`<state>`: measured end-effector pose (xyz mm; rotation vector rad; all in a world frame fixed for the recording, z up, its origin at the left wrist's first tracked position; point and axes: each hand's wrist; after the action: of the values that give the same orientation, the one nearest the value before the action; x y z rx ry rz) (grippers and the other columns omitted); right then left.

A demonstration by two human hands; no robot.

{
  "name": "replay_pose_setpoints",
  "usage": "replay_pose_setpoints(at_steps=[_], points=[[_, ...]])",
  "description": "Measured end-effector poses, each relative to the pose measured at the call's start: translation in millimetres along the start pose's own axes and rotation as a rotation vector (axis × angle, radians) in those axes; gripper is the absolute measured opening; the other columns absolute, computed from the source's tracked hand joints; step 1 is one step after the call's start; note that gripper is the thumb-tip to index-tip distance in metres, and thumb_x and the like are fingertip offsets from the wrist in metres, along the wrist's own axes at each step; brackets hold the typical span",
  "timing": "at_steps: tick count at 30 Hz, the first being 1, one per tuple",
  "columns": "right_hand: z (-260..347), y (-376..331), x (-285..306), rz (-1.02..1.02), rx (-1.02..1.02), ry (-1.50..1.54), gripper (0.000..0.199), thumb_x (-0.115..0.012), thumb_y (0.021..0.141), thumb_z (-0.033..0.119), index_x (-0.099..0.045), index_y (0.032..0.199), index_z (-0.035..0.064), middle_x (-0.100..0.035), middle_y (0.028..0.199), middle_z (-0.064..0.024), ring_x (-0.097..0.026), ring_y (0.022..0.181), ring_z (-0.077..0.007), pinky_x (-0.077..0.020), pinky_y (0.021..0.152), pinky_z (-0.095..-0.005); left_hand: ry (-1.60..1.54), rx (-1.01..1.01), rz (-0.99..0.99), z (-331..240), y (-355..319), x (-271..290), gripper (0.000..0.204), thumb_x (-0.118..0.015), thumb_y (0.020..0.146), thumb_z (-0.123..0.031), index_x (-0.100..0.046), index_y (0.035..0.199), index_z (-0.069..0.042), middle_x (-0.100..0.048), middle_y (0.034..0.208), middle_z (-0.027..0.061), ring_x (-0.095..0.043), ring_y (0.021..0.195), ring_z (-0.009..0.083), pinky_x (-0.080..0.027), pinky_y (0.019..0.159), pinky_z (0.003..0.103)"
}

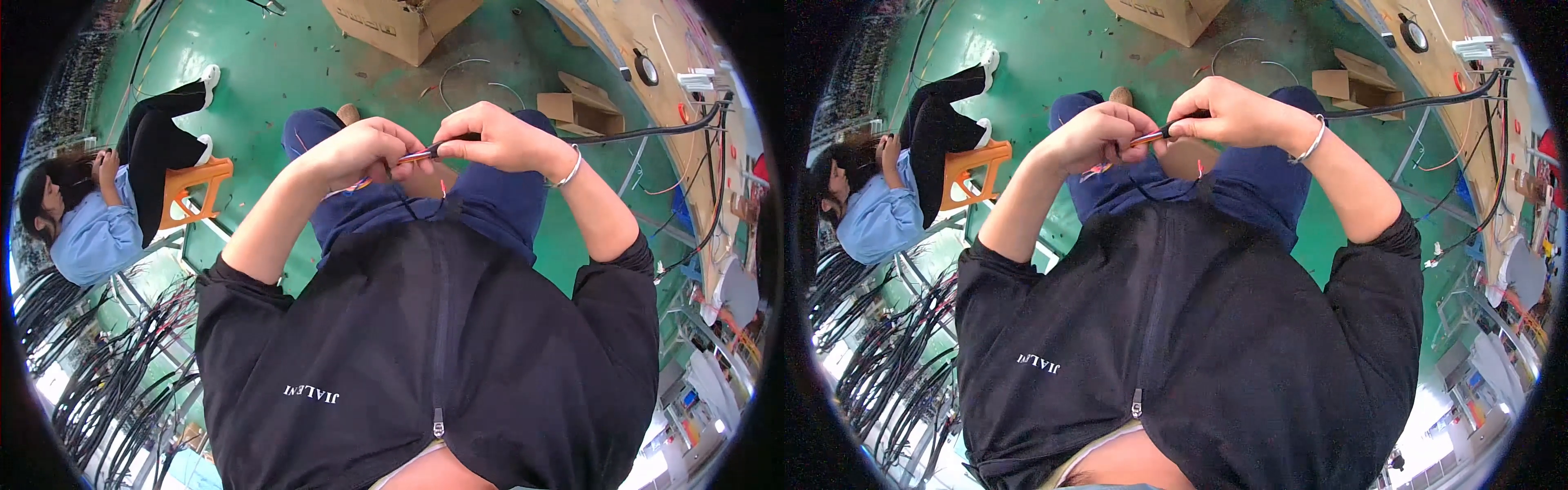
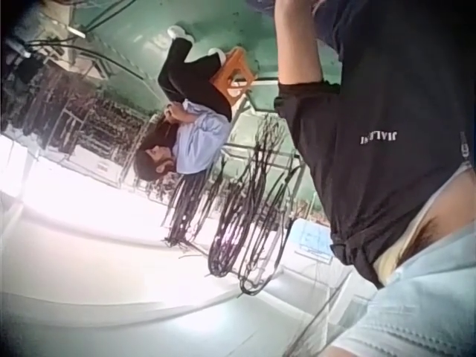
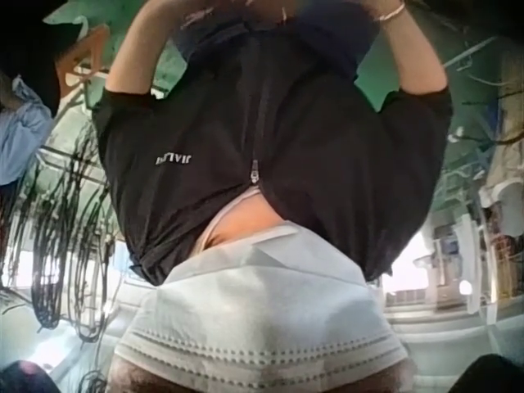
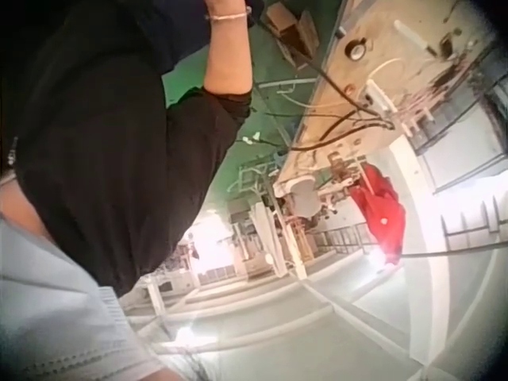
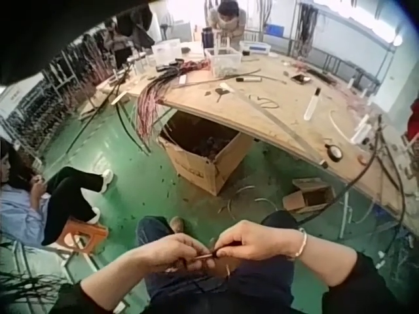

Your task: Assembling a wire harness by measuring wire length and bundling them together with electrical tape.

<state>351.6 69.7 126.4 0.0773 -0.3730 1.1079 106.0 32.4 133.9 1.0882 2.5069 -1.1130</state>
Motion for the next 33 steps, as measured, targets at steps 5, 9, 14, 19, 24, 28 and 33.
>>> replay_pose_setpoints(at_steps=[5, 9, 14, 19, 24, 28, 33], points=[[6, -1, -2, -0.023, 0.029, 0.073, 0.021, -0.064, 0.093, 0.017, -0.069, 0.1, -0.002, -0.069, 0.082, -0.0109, -0.06, 0.076, -0.0146, -0.0483, 0.071, -0.0309, -0.084, 0.093, -0.02, -5, -8, 3, 0.032, -0.056, 0.098, -0.025, -0.069, 0.101, 0.004, -0.048, 0.065, -0.0055, -0.038, 0.055, 0.0029, -0.026, 0.046, 0.019], [9, -13, 0, -0.032, 0.032, -0.026, 0.021, -0.063, 0.094, 0.017, -0.07, 0.103, -0.001, -0.072, 0.09, -0.0111, -0.066, 0.085, -0.0183, -0.0515, 0.078, -0.0325, 0.286, -0.005, -0.137, -13, -8, -23, 0.031, -0.057, 0.1, -0.033, -0.07, 0.094, -0.005, -0.045, 0.063, -0.0091, -0.038, 0.054, 0.0022, -0.026, 0.048, 0.021], [0, -7, -18, -0.054, 0.029, 0.148, 0.024, -0.06, 0.094, 0.023, -0.073, 0.1, 0.0032, -0.069, 0.068, -0.008, -0.064, 0.059, -0.0191, -0.0535, 0.061, -0.0377, 0.376, -0.145, -0.314, 6, -8, -23, 0.029, -0.066, 0.093, -0.029, -0.067, 0.079, -0.004, -0.049, 0.061, -0.0058, -0.04, 0.053, 0.0039, -0.028, 0.047, 0.024], [27, -65, 14, -1.25, 0.278, -0.559, 0.024, -0.072, 0.086, 0.018, -0.059, 0.102, 0.0054, -0.057, 0.104, -0.0127, -0.055, 0.097, -0.0302, -0.046, 0.086, -0.0416, 0.54, -0.18, -0.424, 54, -46, -10, 0.02, -0.064, 0.094, -0.017, -0.072, 0.091, 0.001, -0.048, 0.065, -0.009, -0.042, 0.06, 0.0026, -0.029, 0.053, 0.021], [-54, -204, 109, -2.159, -0.469, -0.94, 0.029, -0.061, 0.096, 0.019, -0.047, 0.111, -0.0007, -0.051, 0.104, -0.0157, -0.056, 0.089, -0.0248, -0.0462, 0.077, -0.0363, 0.411, -0.21, -0.506, 72, -71, -40, 0.023, -0.067, 0.094, -0.017, -0.073, 0.101, 0.004, -0.057, 0.07, -0.0065, -0.044, 0.061, 0.0027, -0.031, 0.055, 0.02], [-84, -224, 157, -2.063, -0.15, 0.199, 0.031, -0.054, 0.101, 0.028, -0.048, 0.107, -0.0016, -0.058, 0.077, -0.0122, -0.063, 0.068, -0.0231, -0.0527, 0.062, -0.038, 0.575, -0.155, -0.518, 52, -88, -55, 0.023, -0.064, 0.096, -0.013, -0.069, 0.109, 0.006, -0.071, 0.096, 0.0076, -0.063, 0.089, 0.0147, -0.049, 0.083, 0.028], [-88, -228, 195, -2.171, -0.135, 0.347, 0.033, -0.05, 0.102, 0.031, -0.053, 0.095, -0.0008, -0.048, 0.06, -0.0027, -0.05, 0.041, -0.0151, -0.0422, 0.036, -0.0317, 0.505, -0.172, -0.556, 64, -93, -48, 0.025, -0.065, 0.097, -0.016, -0.069, 0.113, 0.004, -0.071, 0.1, 0.0076, -0.062, 0.092, 0.015, -0.048, 0.084, 0.028]])
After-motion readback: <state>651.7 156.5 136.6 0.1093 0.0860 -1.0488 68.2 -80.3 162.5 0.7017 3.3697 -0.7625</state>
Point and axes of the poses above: each hand's wrist, its own y-axis towards the middle knuckle, its own x-axis out of the back of the hand, z = x × y
